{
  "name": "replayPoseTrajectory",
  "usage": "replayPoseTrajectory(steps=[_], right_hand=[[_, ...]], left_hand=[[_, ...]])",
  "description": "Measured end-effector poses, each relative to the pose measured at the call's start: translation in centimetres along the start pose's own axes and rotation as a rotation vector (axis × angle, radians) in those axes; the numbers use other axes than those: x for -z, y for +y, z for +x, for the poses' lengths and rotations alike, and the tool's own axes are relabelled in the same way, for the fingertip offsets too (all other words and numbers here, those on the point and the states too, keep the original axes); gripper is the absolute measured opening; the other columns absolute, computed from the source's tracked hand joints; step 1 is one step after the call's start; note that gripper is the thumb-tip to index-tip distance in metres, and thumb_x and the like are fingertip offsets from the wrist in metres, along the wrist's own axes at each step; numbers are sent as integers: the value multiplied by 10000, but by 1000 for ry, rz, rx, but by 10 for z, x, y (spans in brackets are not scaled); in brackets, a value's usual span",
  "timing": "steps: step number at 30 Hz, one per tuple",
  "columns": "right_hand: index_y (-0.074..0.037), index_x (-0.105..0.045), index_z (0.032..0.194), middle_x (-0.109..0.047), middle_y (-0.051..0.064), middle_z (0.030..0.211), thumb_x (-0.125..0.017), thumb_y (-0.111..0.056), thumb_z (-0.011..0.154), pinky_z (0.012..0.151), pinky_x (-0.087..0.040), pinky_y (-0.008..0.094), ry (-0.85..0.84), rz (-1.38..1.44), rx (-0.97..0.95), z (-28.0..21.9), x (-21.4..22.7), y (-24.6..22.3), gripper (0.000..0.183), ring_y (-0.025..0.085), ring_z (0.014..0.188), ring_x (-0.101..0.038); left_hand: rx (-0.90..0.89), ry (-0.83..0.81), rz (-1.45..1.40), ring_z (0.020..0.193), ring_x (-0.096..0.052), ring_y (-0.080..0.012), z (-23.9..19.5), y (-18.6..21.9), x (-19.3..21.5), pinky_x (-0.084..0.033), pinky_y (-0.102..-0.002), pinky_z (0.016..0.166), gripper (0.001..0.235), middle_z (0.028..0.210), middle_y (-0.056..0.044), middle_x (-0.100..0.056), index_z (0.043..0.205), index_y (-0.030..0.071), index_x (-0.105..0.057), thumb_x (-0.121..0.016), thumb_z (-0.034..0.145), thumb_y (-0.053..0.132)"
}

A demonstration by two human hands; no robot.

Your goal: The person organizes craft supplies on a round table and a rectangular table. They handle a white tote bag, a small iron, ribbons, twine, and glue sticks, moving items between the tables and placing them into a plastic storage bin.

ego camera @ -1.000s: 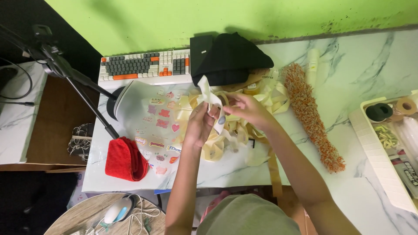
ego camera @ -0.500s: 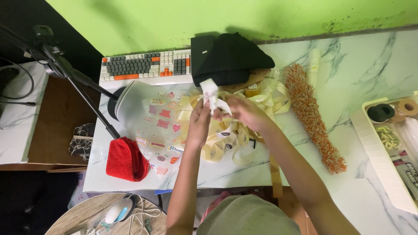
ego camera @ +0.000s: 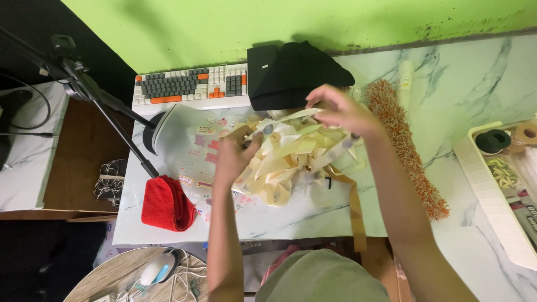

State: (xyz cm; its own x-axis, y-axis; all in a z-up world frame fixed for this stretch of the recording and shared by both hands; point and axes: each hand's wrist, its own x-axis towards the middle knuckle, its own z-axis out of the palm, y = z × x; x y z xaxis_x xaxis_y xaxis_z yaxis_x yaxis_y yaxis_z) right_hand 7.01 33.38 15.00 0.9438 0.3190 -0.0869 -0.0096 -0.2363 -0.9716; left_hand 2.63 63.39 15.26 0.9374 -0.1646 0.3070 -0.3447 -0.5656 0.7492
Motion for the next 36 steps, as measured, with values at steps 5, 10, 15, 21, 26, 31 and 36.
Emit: replayPoseTrajectory(steps=[5,10,15,21,26,31,36], right_hand=[[-11,-668,1134,-697,73,956,-655,-148,1022,714,-527,260,-303,-61,146,29,51,46,177,140,774,-625],[-65,-712,1136,-734,41,947,-622,-196,1059,869,-543,312,-307,-423,138,48,23,47,177,168,914,-699],[-138,-646,1321,-684,69,1315,-640,-182,1036,1017,-596,380,-115,-329,625,26,-44,23,289,220,1229,-658],[-9,-530,1382,-626,197,1220,-711,-69,865,966,-496,458,86,-577,723,4,-104,2,551,390,1154,-600],[-29,-533,1350,-606,171,1237,-675,-49,923,1032,-477,474,214,-602,717,-8,-108,-16,450,387,1216,-563],[50,-485,1348,-549,217,1172,-716,-103,817,975,-409,501,126,-558,745,-16,-109,-30,598,407,1103,-501],[8,-585,1118,-629,181,978,-570,-20,1004,845,-477,435,163,-358,563,2,-115,4,119,357,946,-615]], left_hand=[[197,-354,-529,445,-444,-49,1,-36,20,-355,-246,430,256,617,-69,-616,812,-12,-655,-674,958,196],[307,-329,-811,395,-397,-41,4,-47,7,-325,-238,396,241,680,-77,-705,825,-35,-643,-629,956,167],[356,-195,-940,416,-400,-57,2,-62,-12,-367,-234,461,235,561,-13,-523,911,-39,-660,-601,1024,158],[327,-160,-1004,442,-443,-71,7,-26,-14,-376,-233,492,284,531,1,-498,926,-23,-667,-564,1054,209],[305,-97,-956,442,-438,-71,7,-9,-6,-387,-233,503,276,534,1,-503,940,-17,-681,-568,1043,212],[287,-136,-914,462,-427,-68,6,0,2,-362,-242,490,273,573,-5,-541,928,-23,-664,-572,1043,207],[205,-128,-1053,481,-439,-101,5,-9,2,-481,-243,675,306,534,18,-432,956,8,-623,-542,1098,267]])
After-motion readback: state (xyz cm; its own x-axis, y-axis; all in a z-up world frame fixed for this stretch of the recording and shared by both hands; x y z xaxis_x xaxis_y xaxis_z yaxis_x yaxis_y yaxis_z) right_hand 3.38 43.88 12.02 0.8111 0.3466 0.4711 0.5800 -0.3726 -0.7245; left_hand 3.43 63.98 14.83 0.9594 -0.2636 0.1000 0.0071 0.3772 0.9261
